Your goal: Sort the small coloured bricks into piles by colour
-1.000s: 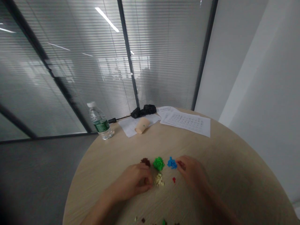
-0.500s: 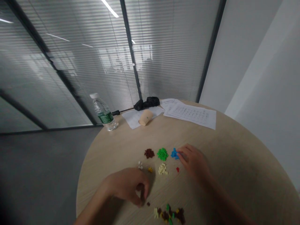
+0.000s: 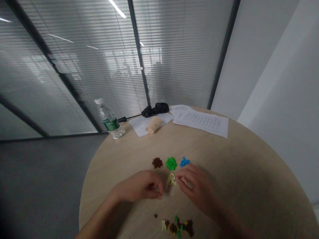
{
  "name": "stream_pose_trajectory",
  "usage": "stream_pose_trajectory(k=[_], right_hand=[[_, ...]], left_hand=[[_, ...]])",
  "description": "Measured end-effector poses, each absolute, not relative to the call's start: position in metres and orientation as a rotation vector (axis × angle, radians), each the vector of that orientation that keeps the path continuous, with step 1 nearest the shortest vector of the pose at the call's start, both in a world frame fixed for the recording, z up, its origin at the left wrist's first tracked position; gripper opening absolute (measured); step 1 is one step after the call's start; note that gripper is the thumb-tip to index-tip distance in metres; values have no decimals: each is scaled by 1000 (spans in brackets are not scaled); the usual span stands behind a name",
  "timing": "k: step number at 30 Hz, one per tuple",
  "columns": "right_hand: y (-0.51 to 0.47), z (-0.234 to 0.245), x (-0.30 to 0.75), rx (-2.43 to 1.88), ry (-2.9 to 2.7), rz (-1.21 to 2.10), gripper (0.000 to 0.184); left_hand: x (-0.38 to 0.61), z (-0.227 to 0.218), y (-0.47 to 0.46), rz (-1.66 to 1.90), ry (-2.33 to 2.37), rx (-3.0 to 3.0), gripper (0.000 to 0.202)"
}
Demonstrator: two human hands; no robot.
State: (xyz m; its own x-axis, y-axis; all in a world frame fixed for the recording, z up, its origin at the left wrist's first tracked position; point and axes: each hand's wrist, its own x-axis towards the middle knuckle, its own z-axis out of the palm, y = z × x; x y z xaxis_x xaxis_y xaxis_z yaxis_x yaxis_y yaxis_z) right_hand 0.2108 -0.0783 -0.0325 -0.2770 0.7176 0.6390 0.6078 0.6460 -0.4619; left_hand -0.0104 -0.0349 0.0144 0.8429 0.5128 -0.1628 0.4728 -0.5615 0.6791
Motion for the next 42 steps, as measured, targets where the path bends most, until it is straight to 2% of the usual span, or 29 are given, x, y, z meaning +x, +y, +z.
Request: stream_pose_trajectory(k=[2, 5, 9, 12, 16, 20, 25, 29, 34, 42], right_hand=[[-87, -30, 201, -981, -2032, 212, 6], [-94, -25, 191, -990, -1990, 217, 10], [-93, -20, 189, -1022, -1917, 165, 20], [-90, -20, 193, -1012, -1907, 156, 20], [-88, -24, 196, -991, -1912, 160, 17], [-85, -28, 199, -994, -1936, 144, 15], [-77, -35, 204, -1108, -2041, 87, 16], [-71, -42, 204, -1164, -2108, 89, 11], [-69, -43, 197, -1204, -2142, 142, 12], [-69, -43, 201, -1140, -2139, 188, 15]], left_hand=[[-5, 17, -36, 258, 715, 2169, 4], [5, 14, -40, 488, 722, 1947, 11], [16, -1, -43, 566, 762, 1721, 21], [19, -9, -43, 588, 802, 1636, 24], [20, -11, -41, 575, 833, 1585, 26], [22, -9, -41, 549, 929, 1661, 20], [13, 6, -40, 537, 1113, 2157, 13], [3, 17, -39, 357, 855, 2465, 7], [4, 14, -43, 106, 606, 2501, 8], [4, 10, -49, 44, 431, 2483, 10]])
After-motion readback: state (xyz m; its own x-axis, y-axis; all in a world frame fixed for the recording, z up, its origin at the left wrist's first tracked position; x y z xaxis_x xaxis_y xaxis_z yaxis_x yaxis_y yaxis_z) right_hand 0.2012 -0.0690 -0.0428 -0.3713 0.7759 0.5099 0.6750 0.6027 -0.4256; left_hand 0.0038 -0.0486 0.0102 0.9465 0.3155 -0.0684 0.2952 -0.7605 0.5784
